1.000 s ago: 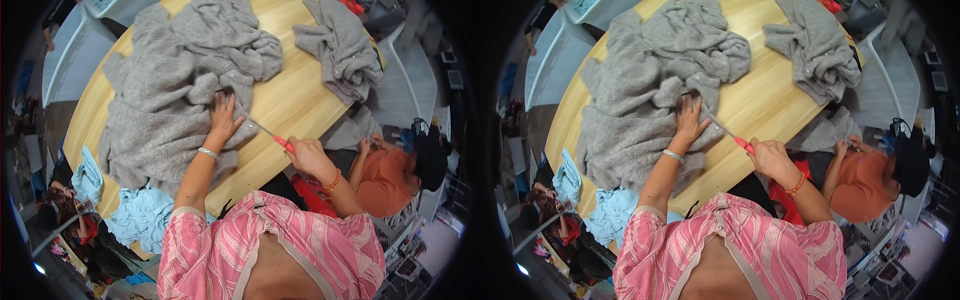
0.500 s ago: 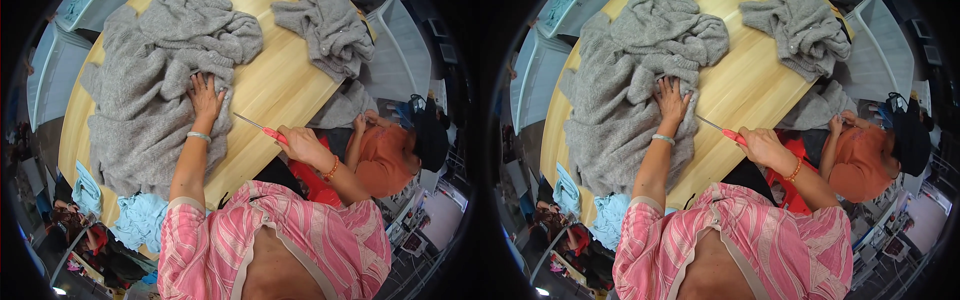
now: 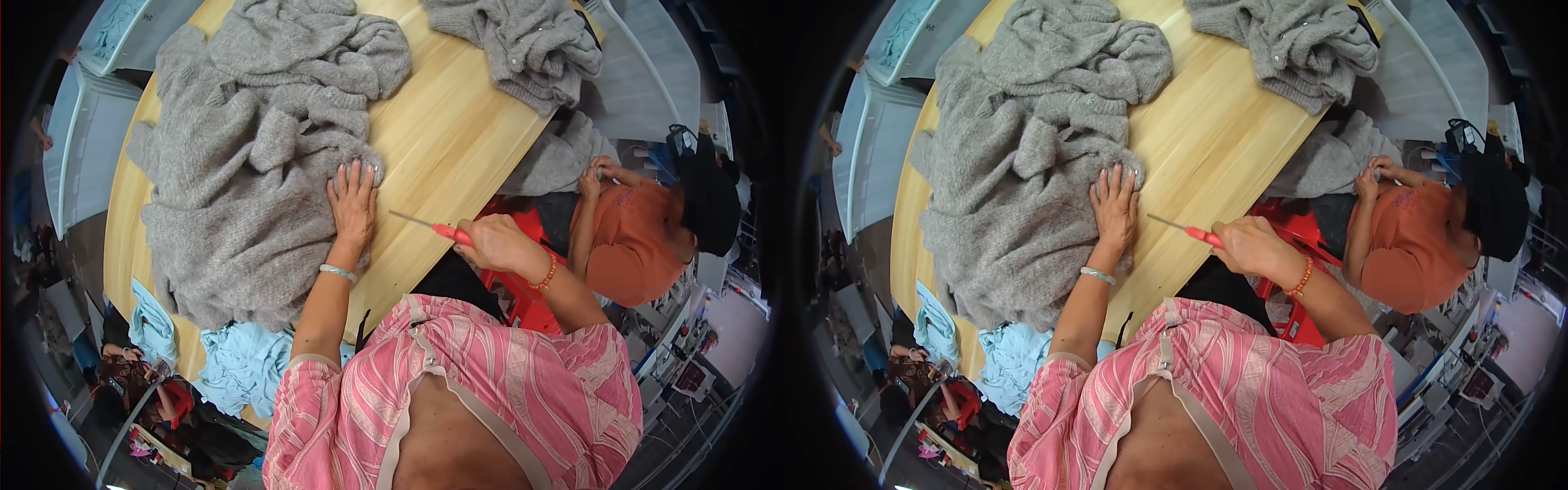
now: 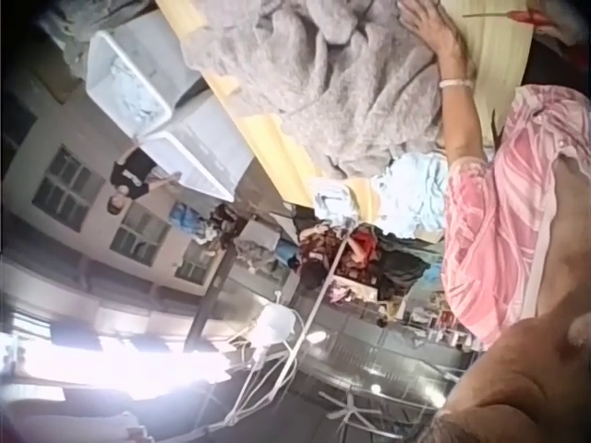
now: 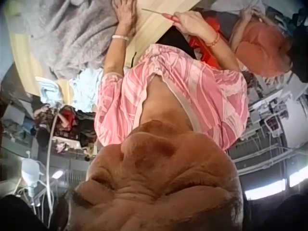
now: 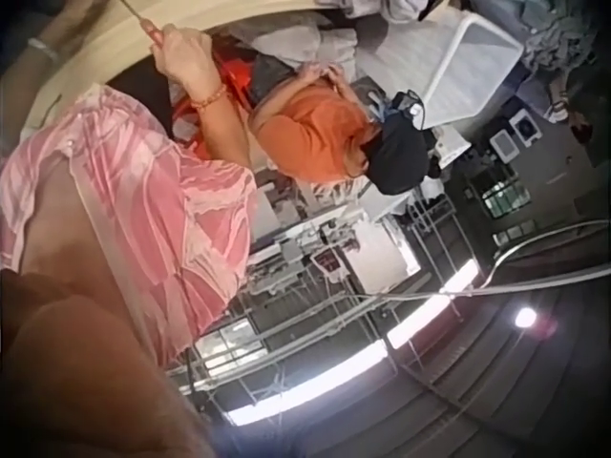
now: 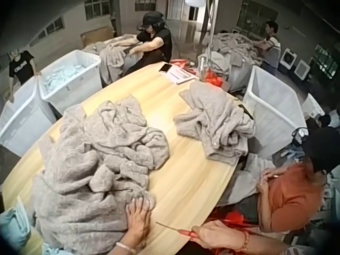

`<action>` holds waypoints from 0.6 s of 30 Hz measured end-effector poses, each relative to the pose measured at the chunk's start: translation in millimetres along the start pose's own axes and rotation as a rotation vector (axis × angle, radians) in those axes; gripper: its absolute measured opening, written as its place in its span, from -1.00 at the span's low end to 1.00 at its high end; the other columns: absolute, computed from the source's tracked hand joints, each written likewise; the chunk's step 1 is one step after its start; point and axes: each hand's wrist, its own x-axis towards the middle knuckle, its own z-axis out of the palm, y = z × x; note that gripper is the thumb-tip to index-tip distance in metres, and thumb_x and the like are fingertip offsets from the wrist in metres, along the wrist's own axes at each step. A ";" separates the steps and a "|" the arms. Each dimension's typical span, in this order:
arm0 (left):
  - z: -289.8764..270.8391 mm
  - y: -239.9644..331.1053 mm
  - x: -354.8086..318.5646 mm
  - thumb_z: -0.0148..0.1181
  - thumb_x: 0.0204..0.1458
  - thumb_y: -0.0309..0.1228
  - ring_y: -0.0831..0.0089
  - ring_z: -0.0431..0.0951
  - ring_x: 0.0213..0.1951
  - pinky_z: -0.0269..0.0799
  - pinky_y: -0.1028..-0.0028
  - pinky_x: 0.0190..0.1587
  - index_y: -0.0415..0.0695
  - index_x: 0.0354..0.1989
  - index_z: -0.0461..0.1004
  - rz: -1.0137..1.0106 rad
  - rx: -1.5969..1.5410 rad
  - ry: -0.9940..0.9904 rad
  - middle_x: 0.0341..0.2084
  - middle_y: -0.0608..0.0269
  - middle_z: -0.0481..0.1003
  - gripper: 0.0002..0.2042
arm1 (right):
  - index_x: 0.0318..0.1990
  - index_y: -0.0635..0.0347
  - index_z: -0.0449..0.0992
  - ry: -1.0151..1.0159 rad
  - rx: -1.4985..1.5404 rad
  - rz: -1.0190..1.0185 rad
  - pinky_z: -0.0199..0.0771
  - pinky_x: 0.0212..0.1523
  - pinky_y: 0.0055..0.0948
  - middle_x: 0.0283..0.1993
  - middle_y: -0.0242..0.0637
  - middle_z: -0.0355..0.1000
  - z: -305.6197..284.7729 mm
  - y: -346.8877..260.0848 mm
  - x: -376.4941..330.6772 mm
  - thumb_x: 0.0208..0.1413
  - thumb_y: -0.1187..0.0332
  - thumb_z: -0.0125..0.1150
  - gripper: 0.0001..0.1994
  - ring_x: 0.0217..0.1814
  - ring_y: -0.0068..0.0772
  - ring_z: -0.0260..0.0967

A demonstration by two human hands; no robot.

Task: Trimming loose threads from grey sweaters using scissors on a factory work table.

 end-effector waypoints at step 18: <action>-7.3 -5.7 32.6 -0.19 0.23 -0.50 0.40 0.48 -0.07 0.42 0.39 -0.01 -0.18 0.11 0.30 -0.827 -2.064 0.151 -0.02 0.22 0.45 -0.70 | -0.28 0.21 0.41 0.139 0.117 0.058 0.44 -0.35 -0.07 -0.52 -0.01 0.45 -5.0 -4.7 -3.3 0.05 0.24 0.18 -0.78 -0.38 0.07 0.47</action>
